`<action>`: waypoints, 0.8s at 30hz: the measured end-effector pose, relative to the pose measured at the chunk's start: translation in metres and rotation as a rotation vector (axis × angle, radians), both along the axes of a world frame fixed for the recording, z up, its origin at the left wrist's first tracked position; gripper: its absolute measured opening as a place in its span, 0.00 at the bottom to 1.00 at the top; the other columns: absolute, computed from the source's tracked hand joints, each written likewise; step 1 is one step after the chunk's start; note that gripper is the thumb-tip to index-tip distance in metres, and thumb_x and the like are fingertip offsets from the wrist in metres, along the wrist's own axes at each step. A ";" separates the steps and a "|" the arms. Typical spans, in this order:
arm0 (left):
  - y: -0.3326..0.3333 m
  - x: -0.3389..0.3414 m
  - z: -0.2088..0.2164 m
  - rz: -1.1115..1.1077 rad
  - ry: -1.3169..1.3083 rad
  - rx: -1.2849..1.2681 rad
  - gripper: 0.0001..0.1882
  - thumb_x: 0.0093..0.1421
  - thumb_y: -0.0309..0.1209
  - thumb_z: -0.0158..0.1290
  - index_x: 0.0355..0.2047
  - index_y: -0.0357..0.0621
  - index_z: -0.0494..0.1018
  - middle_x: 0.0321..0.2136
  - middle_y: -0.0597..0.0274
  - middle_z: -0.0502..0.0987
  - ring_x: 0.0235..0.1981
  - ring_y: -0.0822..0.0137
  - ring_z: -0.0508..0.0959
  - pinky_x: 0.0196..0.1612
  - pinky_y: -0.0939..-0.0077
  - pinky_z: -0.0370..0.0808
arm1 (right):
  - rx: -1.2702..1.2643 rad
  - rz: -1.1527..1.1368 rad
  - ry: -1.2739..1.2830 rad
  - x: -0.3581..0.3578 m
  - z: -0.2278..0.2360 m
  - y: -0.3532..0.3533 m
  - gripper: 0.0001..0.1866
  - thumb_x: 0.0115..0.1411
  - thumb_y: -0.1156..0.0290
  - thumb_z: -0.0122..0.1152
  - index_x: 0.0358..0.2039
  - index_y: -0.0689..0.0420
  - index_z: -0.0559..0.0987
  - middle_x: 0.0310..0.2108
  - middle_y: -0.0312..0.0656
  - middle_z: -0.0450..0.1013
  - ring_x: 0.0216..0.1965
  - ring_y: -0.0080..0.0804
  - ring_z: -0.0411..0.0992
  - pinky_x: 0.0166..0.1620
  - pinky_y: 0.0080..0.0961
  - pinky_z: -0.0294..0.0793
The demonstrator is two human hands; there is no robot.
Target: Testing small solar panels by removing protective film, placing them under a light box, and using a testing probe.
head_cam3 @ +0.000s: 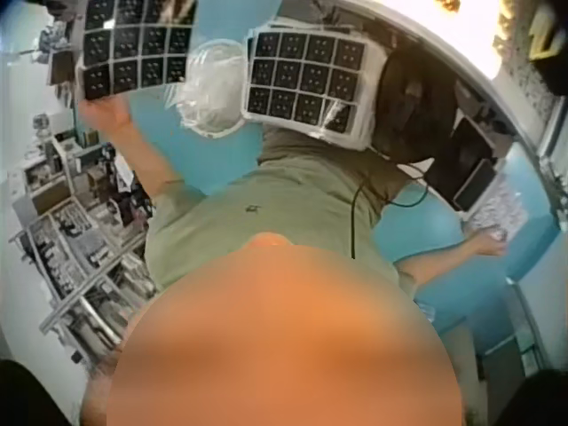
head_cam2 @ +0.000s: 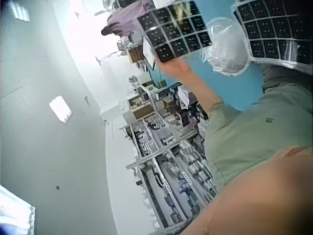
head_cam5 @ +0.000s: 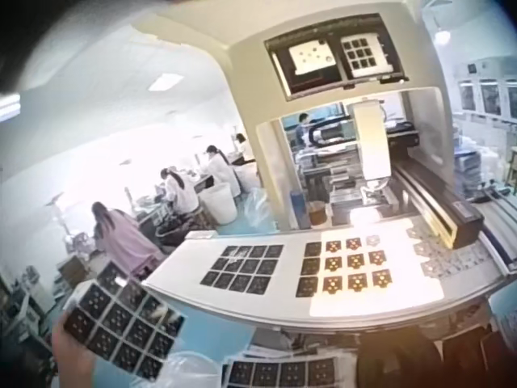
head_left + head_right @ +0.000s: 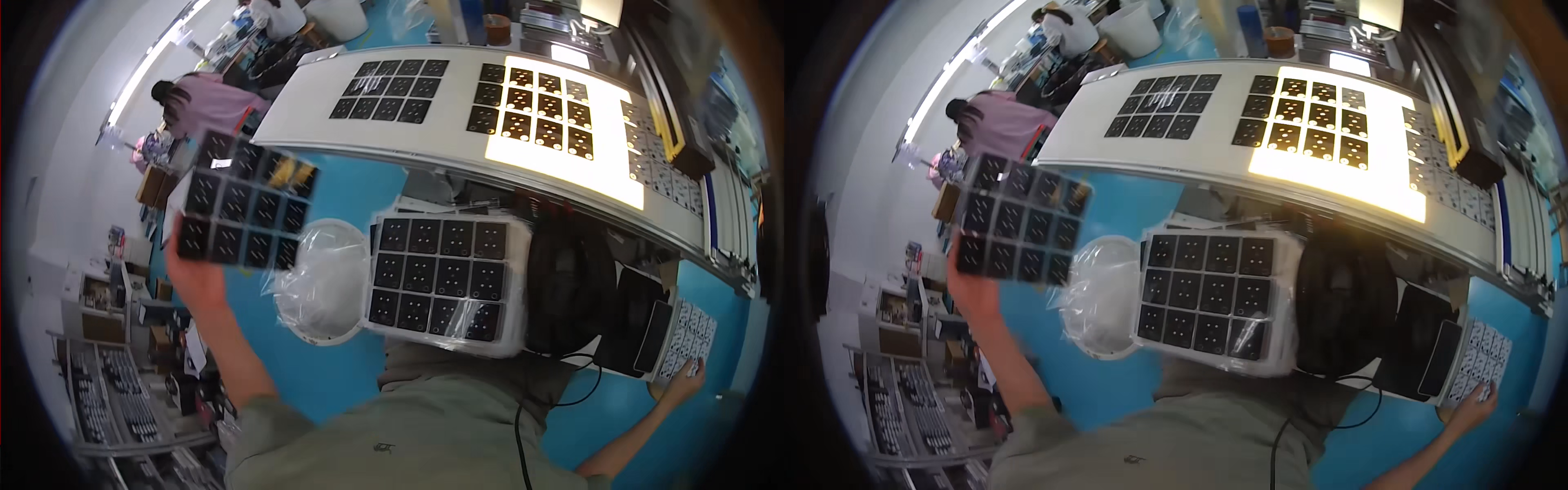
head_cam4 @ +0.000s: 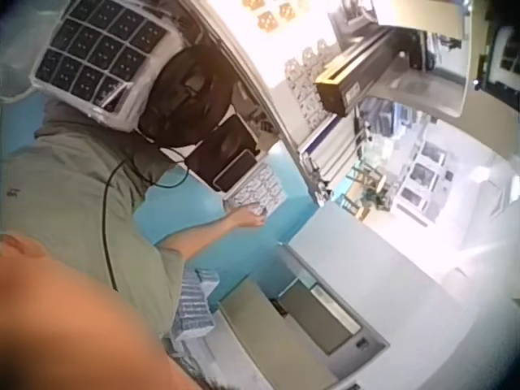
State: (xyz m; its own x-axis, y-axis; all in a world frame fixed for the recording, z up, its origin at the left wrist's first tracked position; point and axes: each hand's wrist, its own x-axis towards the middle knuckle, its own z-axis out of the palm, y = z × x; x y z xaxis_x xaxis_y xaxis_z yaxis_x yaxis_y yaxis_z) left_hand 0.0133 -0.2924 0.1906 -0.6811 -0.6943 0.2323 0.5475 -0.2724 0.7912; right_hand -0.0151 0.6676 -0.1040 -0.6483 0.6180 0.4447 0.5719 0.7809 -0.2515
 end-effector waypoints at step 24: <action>-0.336 -0.385 -0.149 0.516 -0.473 0.442 0.14 0.63 0.28 0.57 0.46 0.32 0.76 0.43 0.50 0.82 0.42 0.49 0.83 0.48 0.46 0.82 | -0.019 0.105 -0.022 0.018 0.104 -0.154 0.14 0.74 0.65 0.52 0.52 0.59 0.77 0.46 0.43 0.75 0.40 0.34 0.75 0.38 0.33 0.75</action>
State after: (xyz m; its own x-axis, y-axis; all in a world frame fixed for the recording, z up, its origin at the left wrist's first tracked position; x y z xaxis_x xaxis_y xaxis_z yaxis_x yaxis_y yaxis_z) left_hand -0.3722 -0.6286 0.0415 -0.2088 -0.9066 -0.3667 0.3253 -0.4180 0.8482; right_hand 0.0027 0.5140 -0.0002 -0.7192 0.5547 0.4183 0.4931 0.8317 -0.2552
